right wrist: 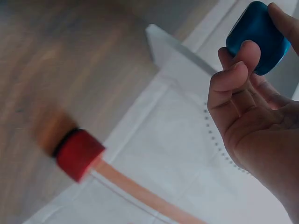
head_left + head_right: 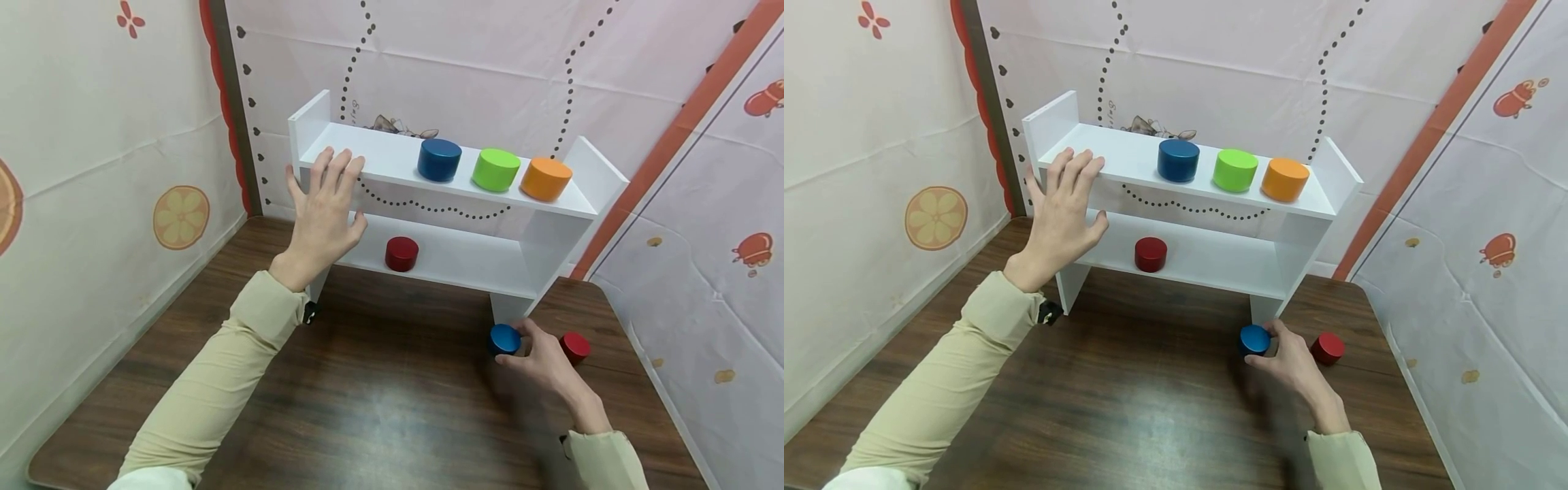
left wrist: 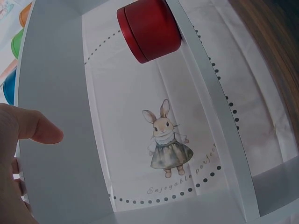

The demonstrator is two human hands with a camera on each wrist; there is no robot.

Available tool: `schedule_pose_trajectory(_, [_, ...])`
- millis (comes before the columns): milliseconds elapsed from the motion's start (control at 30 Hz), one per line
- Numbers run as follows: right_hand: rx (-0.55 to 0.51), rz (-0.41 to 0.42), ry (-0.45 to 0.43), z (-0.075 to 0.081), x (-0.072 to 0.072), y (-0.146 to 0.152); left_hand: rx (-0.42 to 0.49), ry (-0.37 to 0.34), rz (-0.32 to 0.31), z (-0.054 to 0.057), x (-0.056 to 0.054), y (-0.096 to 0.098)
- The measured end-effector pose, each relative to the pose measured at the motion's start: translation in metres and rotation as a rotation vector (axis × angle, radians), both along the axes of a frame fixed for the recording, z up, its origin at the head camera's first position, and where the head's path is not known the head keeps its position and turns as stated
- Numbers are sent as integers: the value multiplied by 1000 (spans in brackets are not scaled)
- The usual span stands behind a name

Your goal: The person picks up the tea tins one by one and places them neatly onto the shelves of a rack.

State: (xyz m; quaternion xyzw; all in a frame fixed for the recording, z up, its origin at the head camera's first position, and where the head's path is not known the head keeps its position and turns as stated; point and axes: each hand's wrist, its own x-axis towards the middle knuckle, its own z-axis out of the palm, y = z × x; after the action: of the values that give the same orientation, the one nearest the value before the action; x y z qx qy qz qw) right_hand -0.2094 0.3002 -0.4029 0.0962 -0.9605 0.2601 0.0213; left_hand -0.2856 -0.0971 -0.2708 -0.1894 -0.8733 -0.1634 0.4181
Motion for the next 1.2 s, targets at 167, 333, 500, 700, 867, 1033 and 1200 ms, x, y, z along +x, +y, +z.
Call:
schedule_pose_trajectory(167, [-16, 27, 45, 14, -2, -12, -1, 3, 1, 0, 0, 0])
schedule_pose_trajectory(333, [-18, 55, 84, 29, -6, -25, -2, 0, 2, 0, 1, 0])
schedule_pose_trajectory(500, [-24, 89, 127, 42, -10, -35, -1, 0, 0, 0, 1, 0])
schedule_pose_trajectory(700, [-43, 106, 148, 56, -15, -46, -5, 1, 3, 0, 2, 0])
schedule_pose_trajectory(867, [-55, 105, 156, 66, -19, -55, -5, 2, 7, 1, 2, 0])
schedule_pose_trajectory(1033, [-75, 99, 156, 73, -25, -65, -6, 1, 10, 0, 2, 0])
schedule_pose_trajectory(1200, [-107, 96, 154, 79, -31, -73, -6, 3, 8, 0, 1, 0])
